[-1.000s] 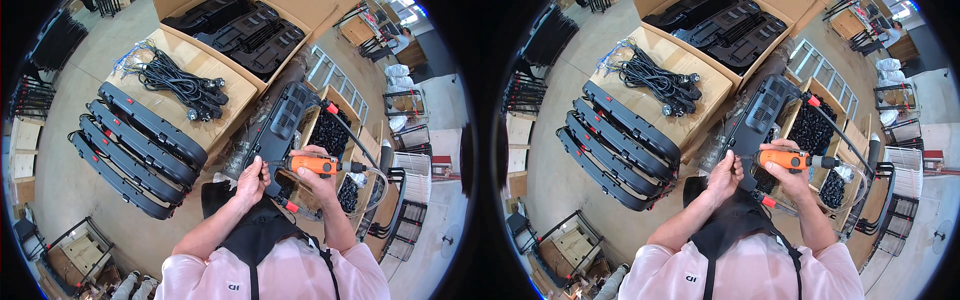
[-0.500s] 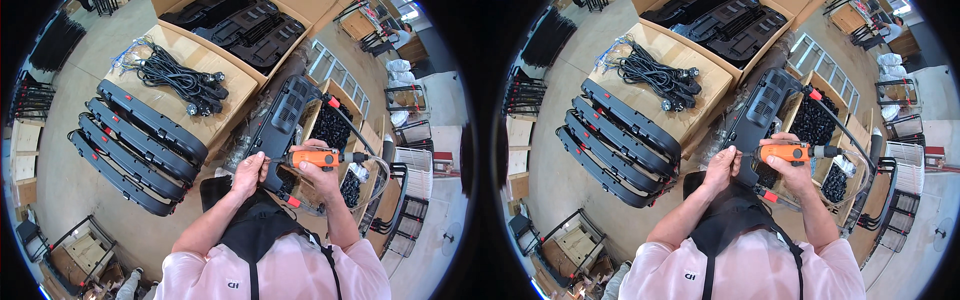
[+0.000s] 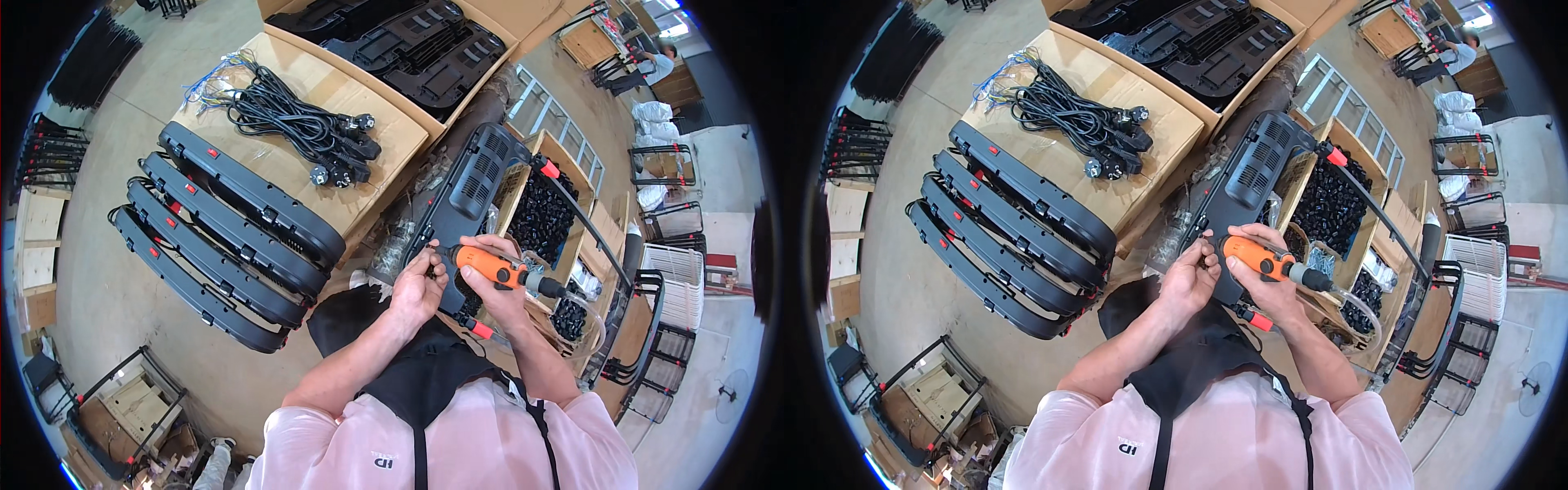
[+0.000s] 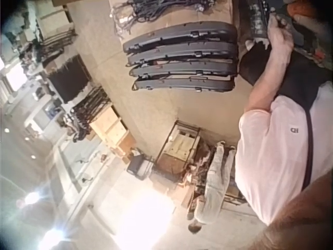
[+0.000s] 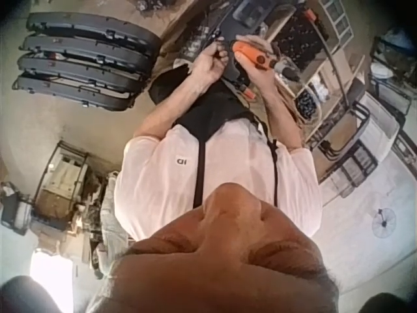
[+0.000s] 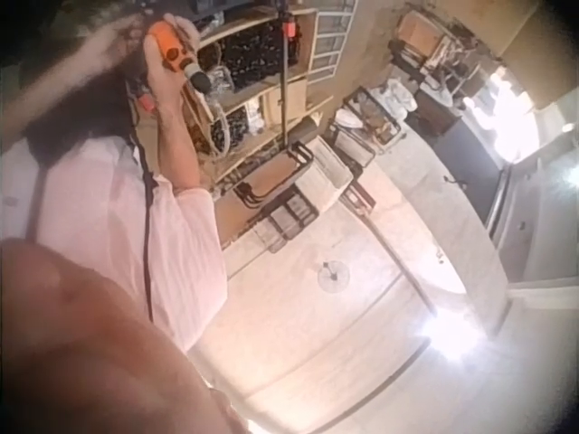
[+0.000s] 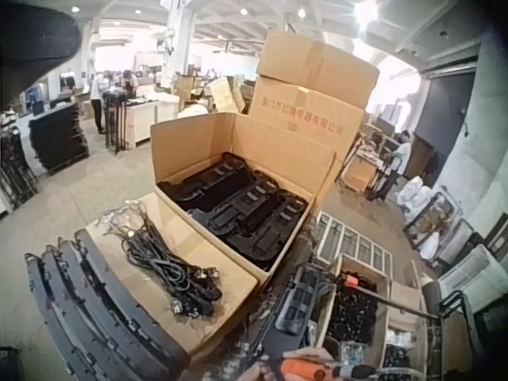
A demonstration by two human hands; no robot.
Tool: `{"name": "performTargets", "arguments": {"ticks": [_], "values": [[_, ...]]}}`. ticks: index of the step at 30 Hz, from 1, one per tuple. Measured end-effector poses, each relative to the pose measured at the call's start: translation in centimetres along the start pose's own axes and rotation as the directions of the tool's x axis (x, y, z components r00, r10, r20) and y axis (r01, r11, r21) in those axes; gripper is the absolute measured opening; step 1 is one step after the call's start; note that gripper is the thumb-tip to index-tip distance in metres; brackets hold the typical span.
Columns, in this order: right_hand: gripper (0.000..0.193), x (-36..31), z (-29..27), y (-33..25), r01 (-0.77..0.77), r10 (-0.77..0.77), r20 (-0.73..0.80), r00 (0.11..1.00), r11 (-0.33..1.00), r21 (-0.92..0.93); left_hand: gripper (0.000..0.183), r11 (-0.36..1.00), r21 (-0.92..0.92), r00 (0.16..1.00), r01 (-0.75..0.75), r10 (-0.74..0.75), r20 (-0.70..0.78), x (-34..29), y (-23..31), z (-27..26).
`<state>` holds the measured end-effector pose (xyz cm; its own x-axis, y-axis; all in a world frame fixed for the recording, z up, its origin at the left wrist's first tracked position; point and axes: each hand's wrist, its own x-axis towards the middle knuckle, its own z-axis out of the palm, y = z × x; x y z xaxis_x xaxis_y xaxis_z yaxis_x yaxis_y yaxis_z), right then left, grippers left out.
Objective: Assembling the plastic housing of a power tool using an electric screwdriver and screws.
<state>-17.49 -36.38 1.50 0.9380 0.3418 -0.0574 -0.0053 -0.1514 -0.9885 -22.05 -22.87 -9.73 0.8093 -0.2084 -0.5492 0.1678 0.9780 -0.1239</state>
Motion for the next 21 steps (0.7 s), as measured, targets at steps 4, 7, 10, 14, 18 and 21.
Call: {"name": "performTargets", "arguments": {"ticks": [4, 7, 10, 14, 18, 21], "values": [[0.051, 0.3, 0.5, 0.4, 0.054, -0.054, 0.003, 0.999, 0.998, -0.040, 0.024, 1.000, 0.010, 0.999, -0.009, 0.009, 0.047, 0.3, 0.6, -0.1], [0.050, 0.8, 0.7, 0.1, 0.045, -0.044, 0.022, 0.999, 0.997, -0.056, 0.023, 1.000, -0.013, 1.000, -0.008, 0.008, 0.026, 0.3, 0.6, -0.4], [0.046, 1.5, 1.2, -0.9, 0.001, 0.002, 0.024, 1.000, 0.992, -0.127, 0.022, 0.999, 0.039, 1.000, -0.009, 0.008, 0.029, 0.7, 0.6, -1.2], [0.037, 2.4, 2.0, -1.2, -0.065, 0.082, 0.107, 0.991, 0.986, -0.157, 0.023, 0.993, 0.114, 1.000, 0.024, -0.024, -0.003, 0.2, 0.2, -0.7], [0.033, 2.8, 2.6, -0.7, -0.024, 0.052, 0.123, 0.991, 0.977, -0.213, 0.027, 0.981, 0.098, 0.984, 0.168, -0.161, -0.073, -1.2, -0.4, 0.1], [0.038, 3.0, 2.8, -1.1, -0.022, 0.054, 0.134, 0.990, 0.973, -0.230, 0.030, 0.972, 0.090, 0.975, 0.218, -0.214, -0.057, -1.3, -0.5, 0.3]]}}
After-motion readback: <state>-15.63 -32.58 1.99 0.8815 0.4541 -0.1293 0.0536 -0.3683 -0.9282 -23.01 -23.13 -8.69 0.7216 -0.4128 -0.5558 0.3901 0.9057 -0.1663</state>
